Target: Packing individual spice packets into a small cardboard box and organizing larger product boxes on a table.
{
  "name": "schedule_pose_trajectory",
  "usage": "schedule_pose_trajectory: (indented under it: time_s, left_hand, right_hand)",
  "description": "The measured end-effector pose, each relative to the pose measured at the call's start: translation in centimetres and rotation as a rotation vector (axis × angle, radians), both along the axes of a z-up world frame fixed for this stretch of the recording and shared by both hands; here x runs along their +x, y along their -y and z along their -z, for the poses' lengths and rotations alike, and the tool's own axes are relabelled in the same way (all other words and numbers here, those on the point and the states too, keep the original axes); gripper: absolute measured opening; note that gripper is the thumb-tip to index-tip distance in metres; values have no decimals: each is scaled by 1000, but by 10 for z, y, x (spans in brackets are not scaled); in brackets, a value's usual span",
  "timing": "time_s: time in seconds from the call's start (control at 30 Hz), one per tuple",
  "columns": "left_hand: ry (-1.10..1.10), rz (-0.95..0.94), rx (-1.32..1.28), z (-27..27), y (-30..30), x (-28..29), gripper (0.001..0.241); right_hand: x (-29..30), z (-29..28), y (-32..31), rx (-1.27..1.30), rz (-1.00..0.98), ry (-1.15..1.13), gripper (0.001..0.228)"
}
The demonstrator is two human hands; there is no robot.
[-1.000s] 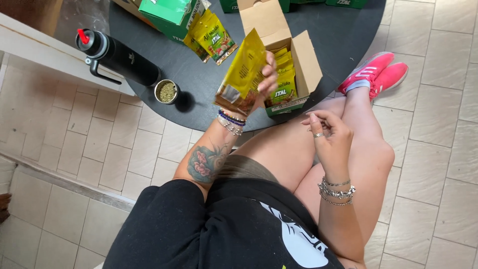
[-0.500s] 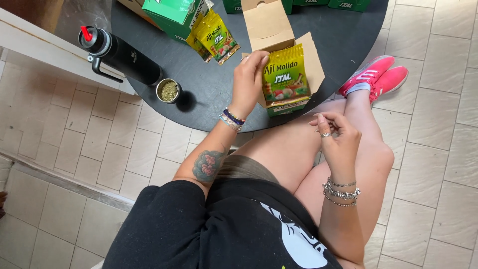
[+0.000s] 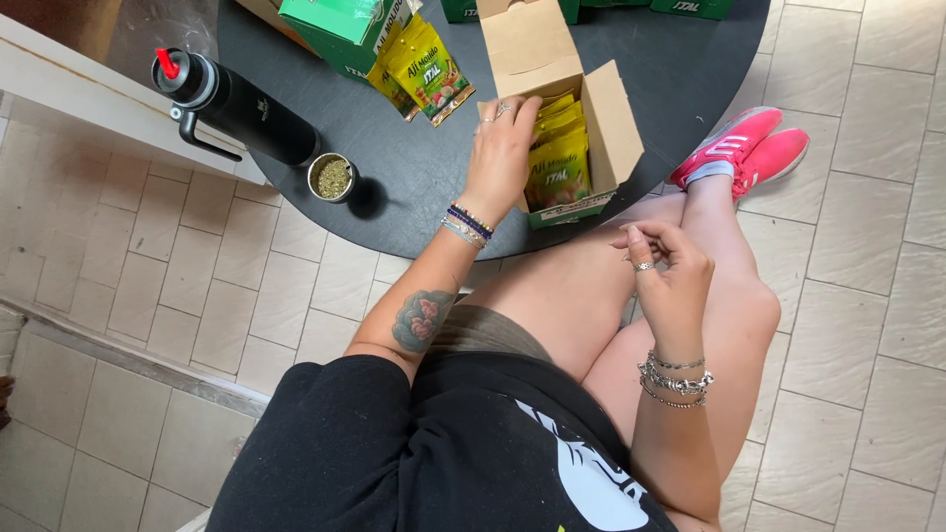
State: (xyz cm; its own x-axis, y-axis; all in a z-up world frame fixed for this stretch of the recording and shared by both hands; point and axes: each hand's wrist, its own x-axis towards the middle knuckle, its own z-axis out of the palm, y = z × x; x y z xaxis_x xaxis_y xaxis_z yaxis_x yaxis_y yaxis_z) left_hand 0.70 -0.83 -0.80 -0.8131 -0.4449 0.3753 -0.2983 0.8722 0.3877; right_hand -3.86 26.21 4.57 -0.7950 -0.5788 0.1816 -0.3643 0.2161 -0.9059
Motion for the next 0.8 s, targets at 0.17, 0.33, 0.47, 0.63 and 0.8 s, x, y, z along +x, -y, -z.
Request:
schedule_pose_trajectory:
  time_s: [0.17,0.33,0.47,0.63,0.8]
  left_hand:
    - [-188,-32,-97,-33,4,26,23]
    - [-252,-429,-16,26,60,61,34]
    - [-213,-535,329,119,140,71,24]
    - [-81,-716,669,174,188,44,30]
    - [-41,-902,644,178,199,9,44]
  right_hand:
    - [2,-1,1,63,-10,3,12]
    - [2,2,3,81,-9,20,12]
    - [4,4,6,95,-25,20,13]
    - [3,6,12,139,-5,24,14]
    - [-3,12,17,151,13,65,15]
